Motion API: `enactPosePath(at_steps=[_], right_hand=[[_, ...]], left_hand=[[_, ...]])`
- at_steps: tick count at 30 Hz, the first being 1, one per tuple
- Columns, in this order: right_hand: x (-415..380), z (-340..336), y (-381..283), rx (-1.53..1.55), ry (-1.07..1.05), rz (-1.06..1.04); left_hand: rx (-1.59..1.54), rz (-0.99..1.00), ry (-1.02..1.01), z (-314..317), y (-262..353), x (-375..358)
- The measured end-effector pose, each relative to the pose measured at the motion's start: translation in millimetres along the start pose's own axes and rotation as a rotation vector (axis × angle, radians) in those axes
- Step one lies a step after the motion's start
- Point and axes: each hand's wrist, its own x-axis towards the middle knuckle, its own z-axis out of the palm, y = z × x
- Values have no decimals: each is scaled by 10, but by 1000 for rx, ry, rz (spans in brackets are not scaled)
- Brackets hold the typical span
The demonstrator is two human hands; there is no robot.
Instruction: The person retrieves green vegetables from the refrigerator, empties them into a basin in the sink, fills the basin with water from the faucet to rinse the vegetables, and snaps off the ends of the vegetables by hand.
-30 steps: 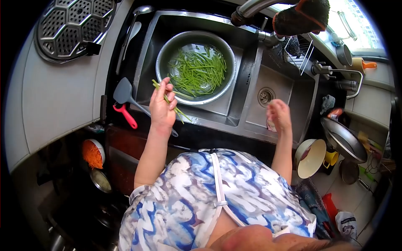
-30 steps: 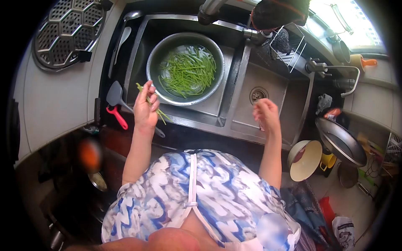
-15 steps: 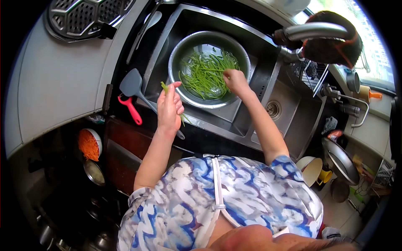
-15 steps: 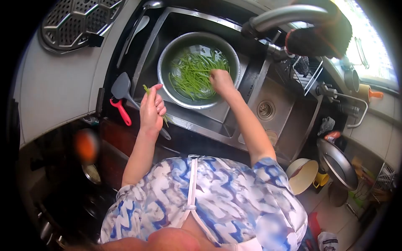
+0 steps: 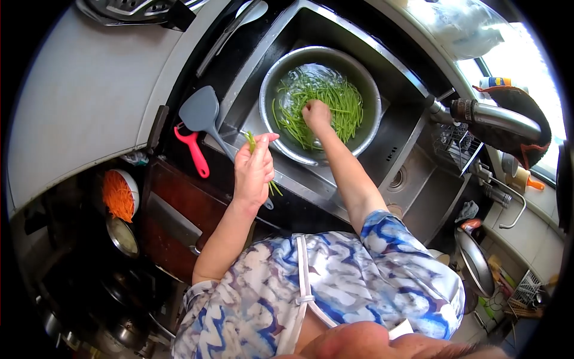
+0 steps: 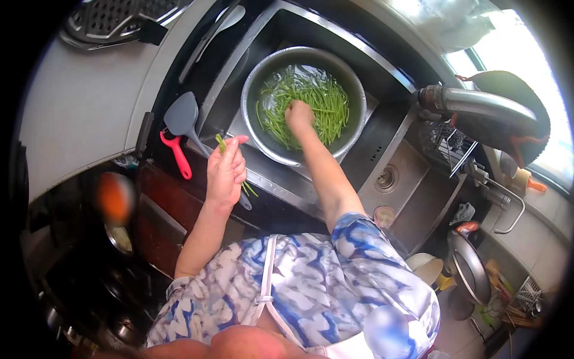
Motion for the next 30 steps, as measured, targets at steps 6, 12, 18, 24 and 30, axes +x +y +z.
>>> enactPosePath(at_steps=[6,12,18,24,30], right_hand=[[-48,0,280,289,11,-264],[-243,-6,-107,577,-538,262],[-389,-238,-44,596,-551,147],[-616,-772,-64,773,-442,33],[-1004,-1049,-167,572,-192,-224]], left_hand=[[41,-35,-25,-3,-16,15],[69,-46,-70,-31,64,-77],[-1,-33,-101,-189,87,-66],[288,26,-123,-88,-114,298],[1114,767,-111,231,-362,683]])
